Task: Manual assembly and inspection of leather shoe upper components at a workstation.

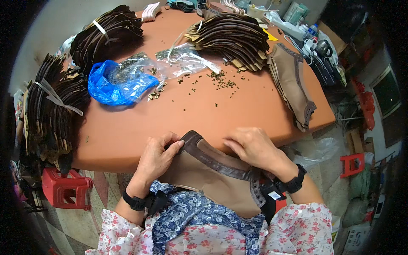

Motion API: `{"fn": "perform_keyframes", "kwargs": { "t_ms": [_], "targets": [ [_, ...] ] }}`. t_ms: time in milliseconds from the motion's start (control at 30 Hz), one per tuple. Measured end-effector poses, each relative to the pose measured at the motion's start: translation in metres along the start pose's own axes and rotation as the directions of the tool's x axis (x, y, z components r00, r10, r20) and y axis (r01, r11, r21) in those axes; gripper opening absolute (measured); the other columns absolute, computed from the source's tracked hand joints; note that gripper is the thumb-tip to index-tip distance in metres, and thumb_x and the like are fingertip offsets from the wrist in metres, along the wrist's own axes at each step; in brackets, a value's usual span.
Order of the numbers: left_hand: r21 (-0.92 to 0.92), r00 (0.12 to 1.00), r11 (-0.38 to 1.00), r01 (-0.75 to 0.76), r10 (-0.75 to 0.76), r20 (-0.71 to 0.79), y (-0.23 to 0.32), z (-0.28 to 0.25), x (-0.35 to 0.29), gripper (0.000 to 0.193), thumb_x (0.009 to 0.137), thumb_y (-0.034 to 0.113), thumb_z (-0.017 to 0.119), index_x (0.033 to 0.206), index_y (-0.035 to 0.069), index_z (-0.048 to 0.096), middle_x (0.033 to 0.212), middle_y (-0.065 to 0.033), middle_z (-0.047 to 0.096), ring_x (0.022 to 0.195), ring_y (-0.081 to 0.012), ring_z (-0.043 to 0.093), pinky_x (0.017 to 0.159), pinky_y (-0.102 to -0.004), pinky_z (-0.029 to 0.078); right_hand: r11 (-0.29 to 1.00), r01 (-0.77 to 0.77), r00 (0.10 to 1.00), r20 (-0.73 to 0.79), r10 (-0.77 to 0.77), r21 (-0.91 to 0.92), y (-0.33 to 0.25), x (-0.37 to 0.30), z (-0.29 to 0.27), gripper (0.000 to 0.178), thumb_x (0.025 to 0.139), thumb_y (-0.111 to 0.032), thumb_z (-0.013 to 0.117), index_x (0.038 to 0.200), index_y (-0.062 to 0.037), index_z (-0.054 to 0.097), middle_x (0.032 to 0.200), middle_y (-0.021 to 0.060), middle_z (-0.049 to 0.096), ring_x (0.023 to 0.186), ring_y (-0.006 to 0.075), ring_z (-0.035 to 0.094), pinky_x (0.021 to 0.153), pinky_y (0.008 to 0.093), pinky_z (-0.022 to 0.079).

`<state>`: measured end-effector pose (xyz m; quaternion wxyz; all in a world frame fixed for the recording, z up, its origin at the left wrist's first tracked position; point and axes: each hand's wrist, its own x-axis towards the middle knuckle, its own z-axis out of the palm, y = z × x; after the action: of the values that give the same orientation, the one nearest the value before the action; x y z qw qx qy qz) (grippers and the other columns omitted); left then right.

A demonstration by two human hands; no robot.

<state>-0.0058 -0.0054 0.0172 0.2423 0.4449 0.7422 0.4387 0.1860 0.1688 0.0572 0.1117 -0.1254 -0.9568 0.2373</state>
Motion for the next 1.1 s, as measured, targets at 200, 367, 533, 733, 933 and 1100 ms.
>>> {"fn": "perform_keyframes", "kwargs": {
  "t_ms": [200,367,533,733,933,1100],
  "targets": [
    [0.106,0.998,0.993,-0.043,0.048,-0.043,0.001,0.005,0.005,0.019,0.086,0.017,0.063,0.086,-0.001,0.066,0.066,-0.0129,0.063,0.059,-0.0206,0.058,0.063,-0.0344,0.044,0.999,0.01,0.991,-0.134,-0.004,0.046,0.008,0.063,0.01,0.011,0.084,-0.009,0.063,0.088,-0.0006,0.067,0.081,0.0164,0.065,0.076,0.0333,0.064,0.067,0.0394,0.05],
    [0.181,0.998,0.982,-0.046,0.054,-0.042,0.002,0.009,0.005,0.017,0.087,0.019,0.062,0.085,0.002,0.066,0.07,-0.0142,0.065,0.064,-0.0289,0.06,0.079,-0.0386,0.038,0.996,0.053,0.983,-0.18,-0.038,0.076,0.027,0.099,0.033,0.012,0.084,-0.011,0.062,0.089,-0.0018,0.067,0.084,0.0155,0.065,0.079,0.0338,0.064,0.07,0.0407,0.05],
    [0.198,0.998,0.979,-0.038,0.046,-0.037,-0.001,0.008,0.005,0.016,0.087,0.019,0.062,0.083,0.004,0.065,0.07,-0.0129,0.065,0.065,-0.0301,0.06,0.08,-0.0386,0.037,0.987,0.154,0.98,-0.139,-0.145,0.051,0.017,0.125,0.046,0.012,0.084,-0.012,0.061,0.088,-0.0023,0.067,0.086,0.0152,0.065,0.083,0.0346,0.063,0.072,0.0425,0.05],
    [0.188,0.998,0.982,-0.027,0.037,-0.048,0.0,0.009,0.005,0.015,0.086,0.019,0.062,0.082,0.005,0.065,0.069,-0.0131,0.064,0.065,-0.0304,0.06,0.079,-0.0394,0.037,0.98,0.196,0.975,-0.1,-0.199,-0.04,0.013,0.152,0.064,0.01,0.083,-0.013,0.063,0.088,-0.0038,0.066,0.086,0.0128,0.063,0.084,0.0321,0.061,0.073,0.0413,0.049],
    [0.176,0.994,0.982,-0.064,0.078,-0.077,-0.002,0.011,0.007,0.015,0.086,0.018,0.062,0.08,0.005,0.065,0.068,-0.0129,0.064,0.063,-0.0304,0.058,0.079,-0.0389,0.037,0.957,0.245,0.95,-0.161,-0.269,-0.156,0.019,0.161,0.078,0.008,0.082,-0.011,0.062,0.084,-0.0046,0.058,0.083,0.0119,0.059,0.081,0.0323,0.058,0.071,0.0422,0.047],
    [0.163,0.997,0.986,-0.042,0.053,-0.06,-0.001,0.009,0.004,0.015,0.086,0.018,0.062,0.081,0.004,0.066,0.067,-0.0122,0.064,0.064,-0.0291,0.058,0.079,-0.0378,0.036,0.926,0.284,0.943,-0.101,-0.317,-0.249,0.014,0.135,0.046,0.008,0.081,-0.009,0.061,0.084,-0.0044,0.056,0.081,0.012,0.058,0.08,0.0333,0.058,0.07,0.0428,0.047]
  ]
}}
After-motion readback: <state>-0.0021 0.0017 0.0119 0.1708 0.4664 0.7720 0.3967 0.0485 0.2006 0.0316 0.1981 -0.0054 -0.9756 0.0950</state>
